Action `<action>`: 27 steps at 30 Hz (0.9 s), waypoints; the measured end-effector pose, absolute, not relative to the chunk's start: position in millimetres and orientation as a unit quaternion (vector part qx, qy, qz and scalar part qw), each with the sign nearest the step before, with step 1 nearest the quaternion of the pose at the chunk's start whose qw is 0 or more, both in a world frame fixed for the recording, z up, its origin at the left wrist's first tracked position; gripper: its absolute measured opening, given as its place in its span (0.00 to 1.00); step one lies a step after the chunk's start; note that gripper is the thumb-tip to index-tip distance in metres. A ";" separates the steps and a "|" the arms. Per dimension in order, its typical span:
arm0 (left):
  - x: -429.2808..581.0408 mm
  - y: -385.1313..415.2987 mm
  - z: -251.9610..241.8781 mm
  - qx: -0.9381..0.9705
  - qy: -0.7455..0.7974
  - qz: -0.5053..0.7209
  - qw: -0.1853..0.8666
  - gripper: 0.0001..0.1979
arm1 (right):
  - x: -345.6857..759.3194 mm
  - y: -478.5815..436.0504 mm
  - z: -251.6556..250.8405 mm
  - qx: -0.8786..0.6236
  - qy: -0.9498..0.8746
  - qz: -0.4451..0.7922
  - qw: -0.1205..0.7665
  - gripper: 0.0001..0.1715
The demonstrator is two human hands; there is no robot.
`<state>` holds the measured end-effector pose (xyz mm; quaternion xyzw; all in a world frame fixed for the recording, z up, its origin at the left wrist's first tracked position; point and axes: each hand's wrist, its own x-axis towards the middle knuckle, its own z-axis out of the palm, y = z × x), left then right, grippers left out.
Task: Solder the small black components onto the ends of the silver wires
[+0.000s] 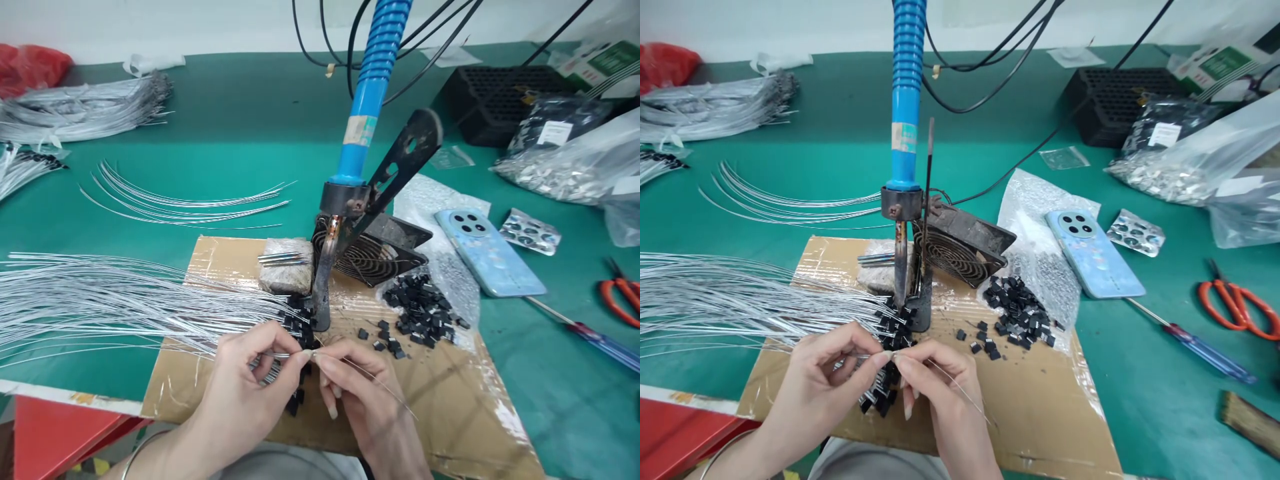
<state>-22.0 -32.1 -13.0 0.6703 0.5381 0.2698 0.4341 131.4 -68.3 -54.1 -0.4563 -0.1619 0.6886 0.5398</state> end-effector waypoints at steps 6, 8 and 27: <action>-17.9 -29.7 -11.7 0.650 0.546 0.282 0.447 0.09 | 129.3 -68.1 -48.4 -0.470 -0.167 0.673 0.546 0.10; -16.9 -30.1 -12.8 0.645 0.551 0.284 0.447 0.09 | 128.2 -68.5 -51.3 -0.463 -0.171 0.673 0.551 0.09; -15.3 -33.6 -21.2 0.580 0.578 0.302 0.488 0.08 | 130.2 -81.0 -66.8 -0.493 -0.248 0.596 0.583 0.15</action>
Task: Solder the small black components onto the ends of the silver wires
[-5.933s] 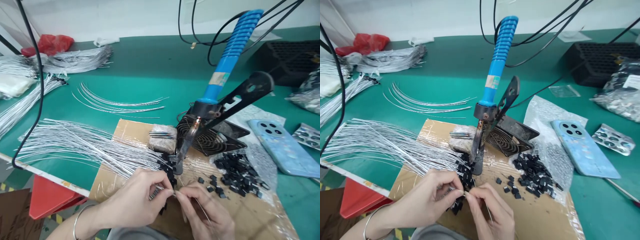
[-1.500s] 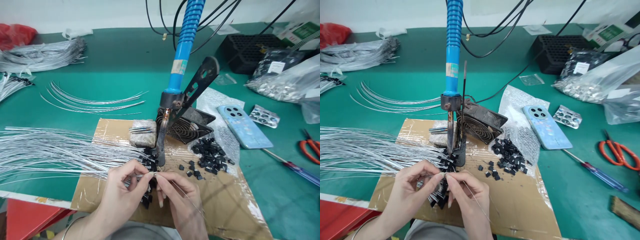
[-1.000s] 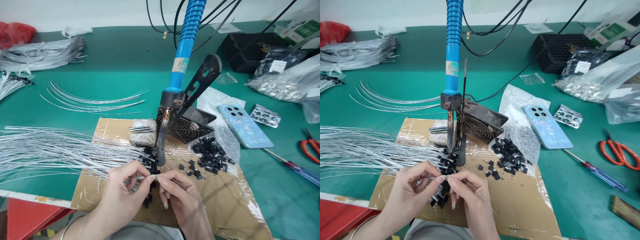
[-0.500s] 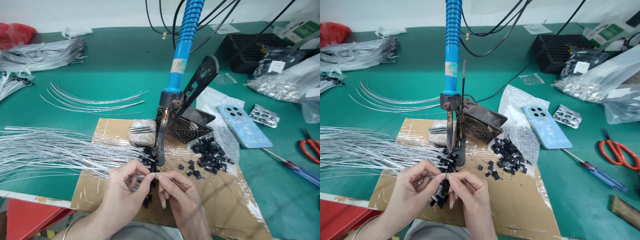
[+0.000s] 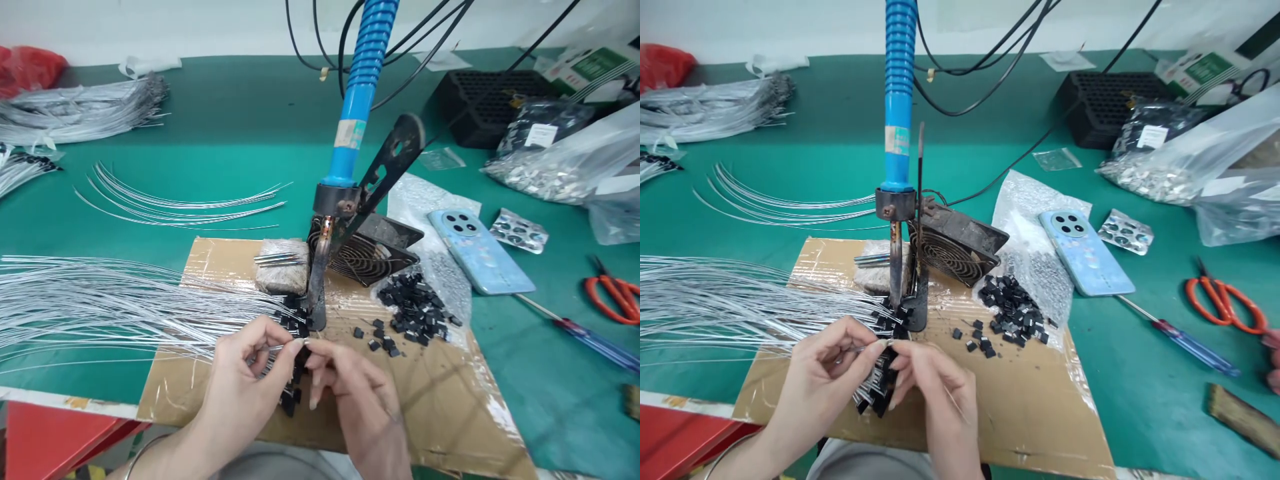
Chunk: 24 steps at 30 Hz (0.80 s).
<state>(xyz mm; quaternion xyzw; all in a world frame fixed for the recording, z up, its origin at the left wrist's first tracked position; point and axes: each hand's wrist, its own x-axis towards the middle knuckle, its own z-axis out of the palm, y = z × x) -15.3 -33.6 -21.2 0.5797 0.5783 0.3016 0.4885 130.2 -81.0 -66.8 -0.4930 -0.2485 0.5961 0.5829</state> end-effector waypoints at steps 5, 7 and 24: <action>-20.0 -29.3 -21.6 0.566 0.586 0.295 0.498 0.05 | 177.8 -76.6 -72.3 -0.711 -0.479 0.247 0.452 0.14; -20.7 -28.6 -20.5 0.569 0.585 0.290 0.500 0.05 | 187.5 -72.3 -75.2 -0.744 -0.546 0.124 0.364 0.20; -21.1 -26.7 -14.9 0.594 0.583 0.277 0.480 0.07 | 177.5 -81.0 -70.4 -0.709 -0.466 0.244 0.470 0.08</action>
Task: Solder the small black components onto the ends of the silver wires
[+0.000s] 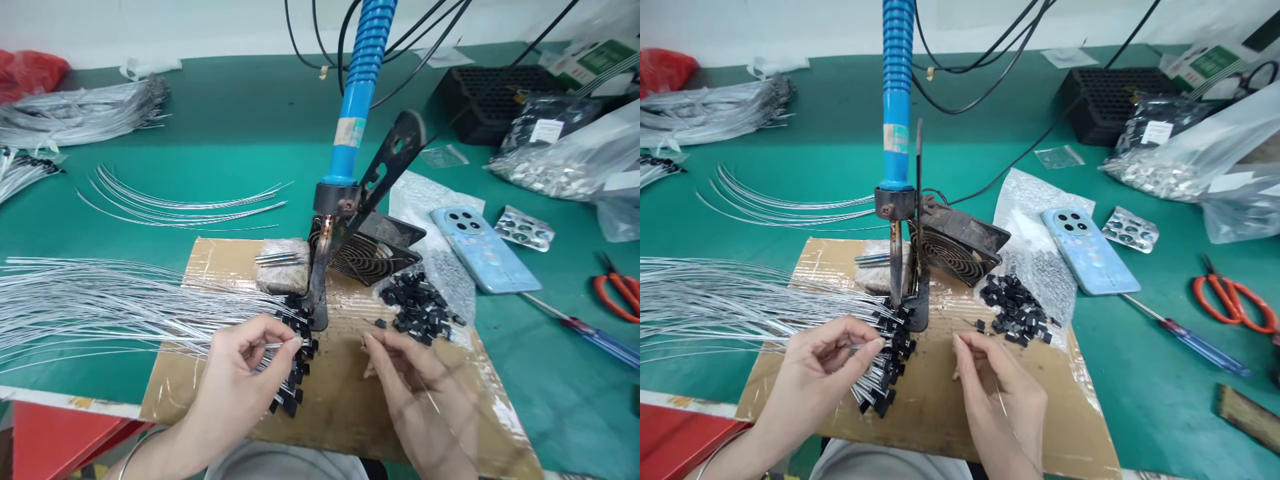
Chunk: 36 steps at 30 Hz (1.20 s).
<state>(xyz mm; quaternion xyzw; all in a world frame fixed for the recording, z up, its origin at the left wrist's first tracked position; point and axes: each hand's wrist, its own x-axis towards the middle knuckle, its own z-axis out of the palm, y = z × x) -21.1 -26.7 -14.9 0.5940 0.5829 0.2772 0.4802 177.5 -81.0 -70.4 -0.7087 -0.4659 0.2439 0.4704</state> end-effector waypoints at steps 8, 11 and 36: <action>-24.4 -26.8 -16.3 0.611 0.581 0.261 0.470 0.08 | 145.3 -67.7 -44.0 -0.646 -0.304 0.448 0.538 0.08; -24.1 -25.4 -13.3 0.597 0.569 0.265 0.500 0.07 | 136.9 -64.5 -38.6 -0.619 -0.286 0.492 0.541 0.09; -16.2 -18.1 -2.5 0.549 0.525 0.283 0.586 0.06 | 122.3 -62.9 -35.3 -0.614 -0.248 0.514 0.545 0.06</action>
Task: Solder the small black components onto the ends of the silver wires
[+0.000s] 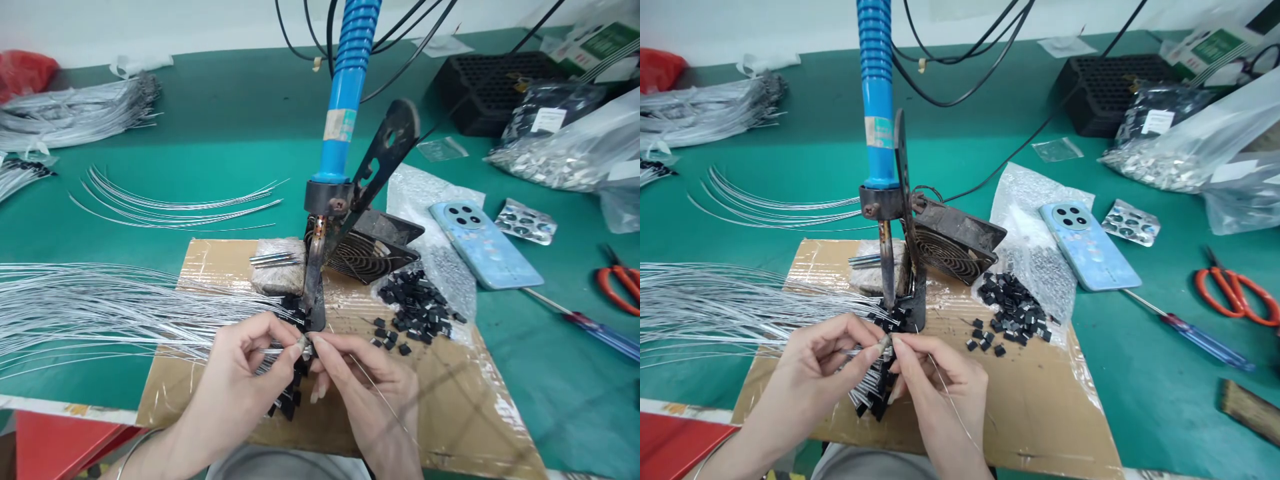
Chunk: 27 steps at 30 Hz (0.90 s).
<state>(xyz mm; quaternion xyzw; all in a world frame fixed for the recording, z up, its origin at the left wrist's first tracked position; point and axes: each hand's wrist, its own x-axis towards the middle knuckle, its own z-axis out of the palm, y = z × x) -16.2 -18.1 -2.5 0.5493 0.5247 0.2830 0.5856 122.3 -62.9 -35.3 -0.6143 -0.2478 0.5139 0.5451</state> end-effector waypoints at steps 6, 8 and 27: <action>-14.1 -16.0 -4.1 0.571 0.550 0.266 0.549 0.06 | 129.1 -68.7 -46.7 -0.627 -0.400 0.394 0.541 0.21; -12.6 -14.5 -4.3 0.571 0.558 0.267 0.540 0.06 | 130.7 -71.8 -48.0 -0.620 -0.421 0.380 0.542 0.23; -5.5 2.9 -0.5 0.560 0.575 0.270 0.532 0.06 | 135.5 -65.4 -36.1 -0.618 -0.435 0.397 0.521 0.11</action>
